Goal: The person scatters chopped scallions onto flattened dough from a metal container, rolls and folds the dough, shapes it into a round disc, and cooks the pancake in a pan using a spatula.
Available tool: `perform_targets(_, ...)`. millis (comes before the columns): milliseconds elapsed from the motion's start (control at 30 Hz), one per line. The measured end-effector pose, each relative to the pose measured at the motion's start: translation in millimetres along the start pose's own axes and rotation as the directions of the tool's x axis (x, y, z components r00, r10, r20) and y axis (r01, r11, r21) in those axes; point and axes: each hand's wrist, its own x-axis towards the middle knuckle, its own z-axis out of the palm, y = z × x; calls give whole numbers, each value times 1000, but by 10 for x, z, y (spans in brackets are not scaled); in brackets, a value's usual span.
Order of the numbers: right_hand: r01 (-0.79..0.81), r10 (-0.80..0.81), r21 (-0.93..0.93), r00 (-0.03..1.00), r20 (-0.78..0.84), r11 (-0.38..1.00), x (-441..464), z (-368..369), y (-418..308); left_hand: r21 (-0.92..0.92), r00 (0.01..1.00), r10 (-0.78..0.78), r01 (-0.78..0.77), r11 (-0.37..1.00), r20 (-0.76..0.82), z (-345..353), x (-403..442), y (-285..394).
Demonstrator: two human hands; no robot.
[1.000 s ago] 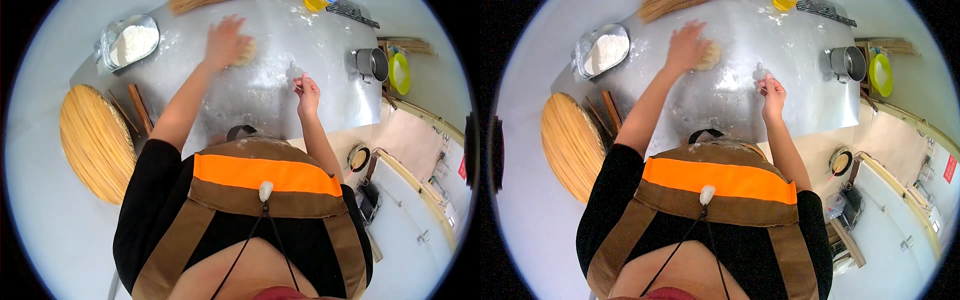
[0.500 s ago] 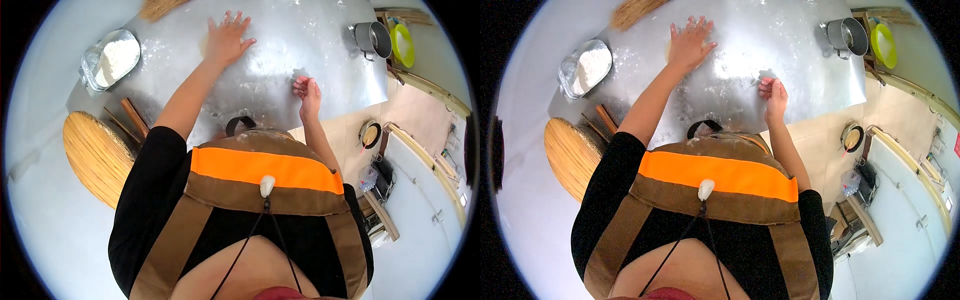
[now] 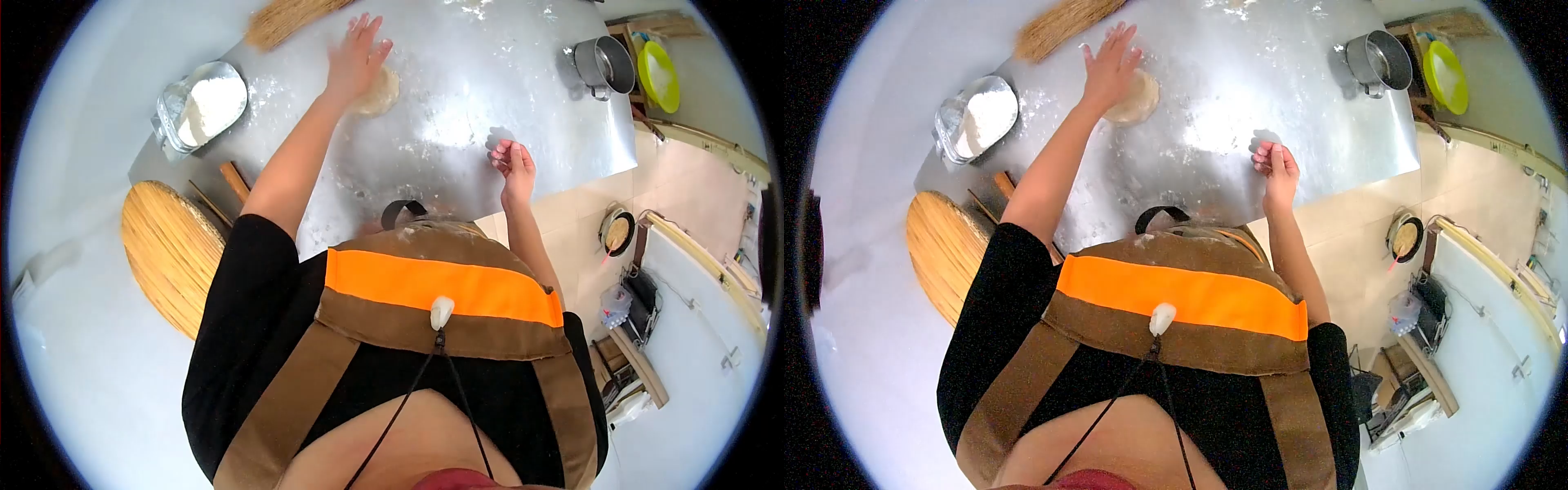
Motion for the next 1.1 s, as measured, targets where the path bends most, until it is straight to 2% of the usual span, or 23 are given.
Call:
perform_targets(33, 2, -2, 7, 1000, -4, 1000, -31, -26, 32, 66, 981, 40, -28, 997, -191, 1, -22, -2)
perform_targets(67, 1, -1, 26, 1000, -14, 1000, -47, -47, 52, 68, 980, 44, -31, 997, -192, 44, -94, 52)
perform_targets(133, 14, -13, 51, 1000, -18, 999, -36, -40, 30, 415, 979, 162, -200, 888, 124, 32, -222, 320)
perform_targets(367, -17, 19, 44, 999, -39, 999, -122, -84, -2, 322, 984, 145, -173, 931, 108, 131, -177, 249)
perform_targets(433, -32, 33, 14, 998, -47, 999, -117, -96, -37, 9, 970, 230, -230, 973, -75, 240, -158, 113)
perform_targets(467, -9, 9, 12, 999, -44, 1000, -119, -112, -51, 10, 970, 230, -230, 973, -74, 199, -172, 32)
perform_targets(533, -12, 13, 18, 999, -44, 1000, -115, -136, -47, -62, 971, 40, -56, 996, -235, -107, -247, -16)
perform_targets(567, -7, 8, 21, 999, -37, 1000, -94, -148, -56, -65, 971, 40, -57, 996, -235, -75, -321, -31)
perform_targets(633, -5, 6, 15, 999, -38, 1000, -65, -119, -75, 243, 991, 101, -77, 967, -89, 24, -413, -50)
perform_targets(767, -15, 15, -13, 1000, -19, 1000, -92, -147, -51, 184, 992, 29, -6, 983, -124, 142, -433, -87)
perform_targets(867, -32, 32, -9, 999, -34, 999, -66, -152, -50, 243, 992, 90, -67, 968, -88, 39, -316, -91)
perform_targets(933, -11, 11, -15, 999, -35, 1000, -63, -160, -96, 289, 998, -16, 33, 957, -62, -27, -354, 84)
perform_targets(967, -1, 0, -29, 1000, -28, 1000, -69, -161, -99, 289, 998, -17, 34, 957, -60, 22, -341, 151)
perform_targets(1033, -10, 9, -29, 999, -46, 1000, -87, -166, -86, 301, 990, 131, -109, 947, -53, 159, -322, 270)
perform_targets(1100, -12, 11, -29, 998, -59, 999, -64, -155, -108, 356, 994, 107, -94, 930, -17, 265, -313, 244)
